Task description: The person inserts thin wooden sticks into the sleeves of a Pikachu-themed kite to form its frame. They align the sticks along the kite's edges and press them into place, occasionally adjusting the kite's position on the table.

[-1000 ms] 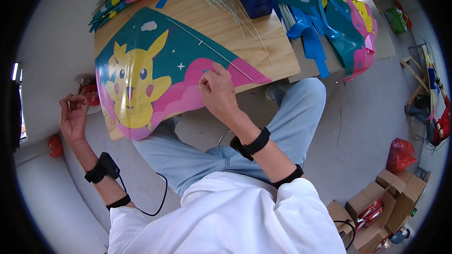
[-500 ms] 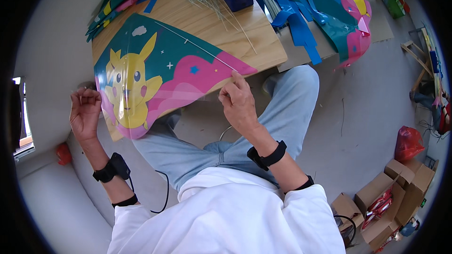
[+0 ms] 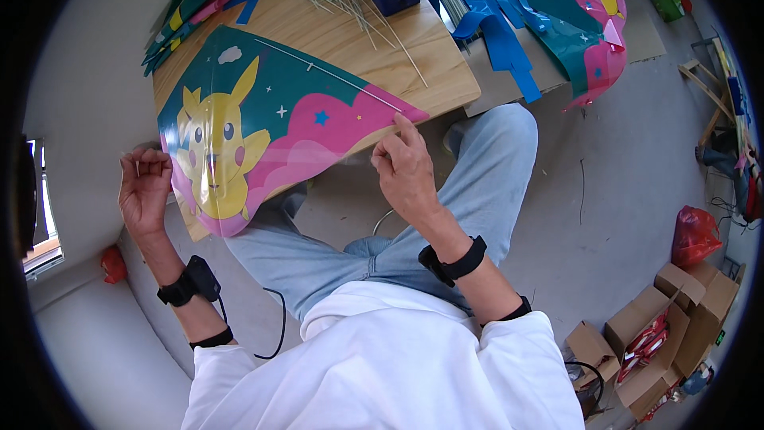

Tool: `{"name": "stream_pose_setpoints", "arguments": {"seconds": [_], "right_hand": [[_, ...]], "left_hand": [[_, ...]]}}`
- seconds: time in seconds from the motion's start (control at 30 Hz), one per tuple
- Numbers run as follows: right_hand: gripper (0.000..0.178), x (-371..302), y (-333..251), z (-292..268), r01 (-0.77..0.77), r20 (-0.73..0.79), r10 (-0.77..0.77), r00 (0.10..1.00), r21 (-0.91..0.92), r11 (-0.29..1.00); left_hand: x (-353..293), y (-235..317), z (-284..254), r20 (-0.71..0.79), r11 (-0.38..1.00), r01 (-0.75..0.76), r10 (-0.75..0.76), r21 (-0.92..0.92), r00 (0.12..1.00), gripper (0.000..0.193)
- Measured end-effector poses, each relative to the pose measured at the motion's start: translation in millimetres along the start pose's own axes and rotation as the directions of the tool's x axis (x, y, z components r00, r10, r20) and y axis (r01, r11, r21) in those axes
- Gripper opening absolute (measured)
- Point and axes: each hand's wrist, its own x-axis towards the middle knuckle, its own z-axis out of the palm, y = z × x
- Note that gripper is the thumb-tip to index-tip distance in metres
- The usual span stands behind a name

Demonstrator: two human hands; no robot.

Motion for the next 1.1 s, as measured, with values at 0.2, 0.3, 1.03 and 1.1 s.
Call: {"name": "stream_pose_setpoints", "arguments": {"seconds": [0.2,0.3,1.03,1.1], "right_hand": [[0.01,0,-6,6,0.013,-0.002,-0.013,1.0,0.024,1.0],[0.011,8,-11,17,0.049,0.039,-0.051,0.998,0.047,0.998],[0.009,112,-50,153,0.056,0.028,-0.055,0.998,-0.05,0.997],[0.012,114,-48,156,0.041,0.005,-0.04,0.999,-0.085,0.996]], "left_hand": [[0,3,0,-0.006,1.0,-0.003,0.003,-0.005,1.0,0.007],[0,16,0,-0.017,1.0,-0.03,0.03,-0.004,0.999,0.007],[6,97,-30,-0.054,0.967,-0.228,0.235,0.111,0.97,0.011],[9,96,-31,-0.04,0.969,-0.215,0.221,0.119,0.974,0.011]]}}
